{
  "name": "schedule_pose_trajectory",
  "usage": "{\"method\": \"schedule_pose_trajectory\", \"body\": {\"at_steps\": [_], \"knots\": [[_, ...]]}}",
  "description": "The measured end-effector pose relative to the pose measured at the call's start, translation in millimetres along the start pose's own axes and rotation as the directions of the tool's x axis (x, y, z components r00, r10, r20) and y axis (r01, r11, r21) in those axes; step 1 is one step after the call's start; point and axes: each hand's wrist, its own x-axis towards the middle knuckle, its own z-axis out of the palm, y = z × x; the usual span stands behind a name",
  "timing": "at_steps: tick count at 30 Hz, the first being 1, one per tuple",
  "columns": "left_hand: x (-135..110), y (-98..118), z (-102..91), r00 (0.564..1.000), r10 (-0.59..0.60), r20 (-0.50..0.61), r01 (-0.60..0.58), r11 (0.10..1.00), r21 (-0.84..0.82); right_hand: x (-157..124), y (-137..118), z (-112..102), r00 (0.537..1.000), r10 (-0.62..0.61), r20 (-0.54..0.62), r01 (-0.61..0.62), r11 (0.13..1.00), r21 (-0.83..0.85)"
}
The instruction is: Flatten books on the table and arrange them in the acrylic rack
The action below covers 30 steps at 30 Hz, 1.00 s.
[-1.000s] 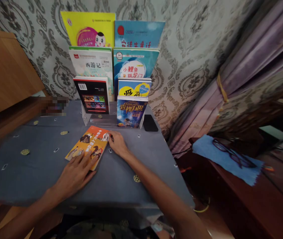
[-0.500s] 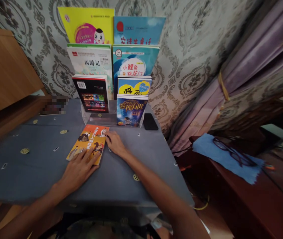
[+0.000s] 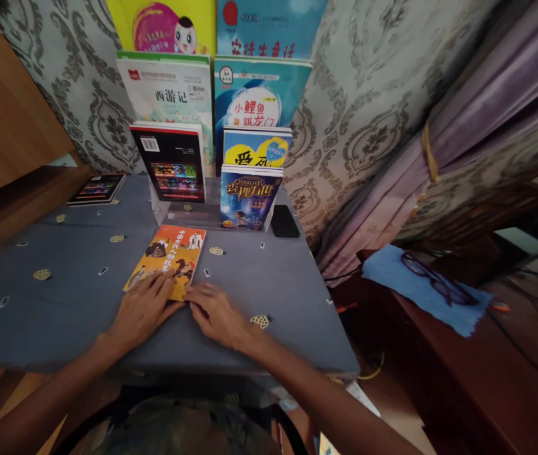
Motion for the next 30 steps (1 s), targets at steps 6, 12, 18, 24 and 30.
{"method": "schedule_pose_trajectory", "body": {"at_steps": [6, 12, 18, 24, 30], "knots": [[1.6, 2.3, -4.6, 0.999, -0.003, 0.049, 0.002, 1.0, 0.028, 2.6, -3.0, -3.6, 1.0, 0.021, -0.014, -0.021, 0.998, 0.052], [3.2, 2.9, -3.4, 0.994, -0.016, 0.109, 0.014, 1.0, 0.017, 10.2, -0.5, -9.7, 0.996, 0.084, -0.009, -0.082, 0.991, 0.109], [1.2, -0.1, 3.0, 0.99, -0.023, 0.143, 0.024, 1.0, 0.0, 37.6, 25.2, -14.3, 0.988, 0.149, -0.039, -0.148, 0.989, 0.026], [-6.6, 2.4, -3.4, 0.988, 0.007, 0.155, -0.002, 0.999, -0.032, 80.2, 70.4, -10.6, 0.968, 0.224, -0.112, -0.24, 0.956, -0.166], [-33.8, 9.4, -14.8, 0.98, 0.062, 0.187, -0.057, 0.998, -0.031, 74.9, 63.8, -2.1, 0.977, 0.207, -0.058, -0.215, 0.941, -0.261]]}}
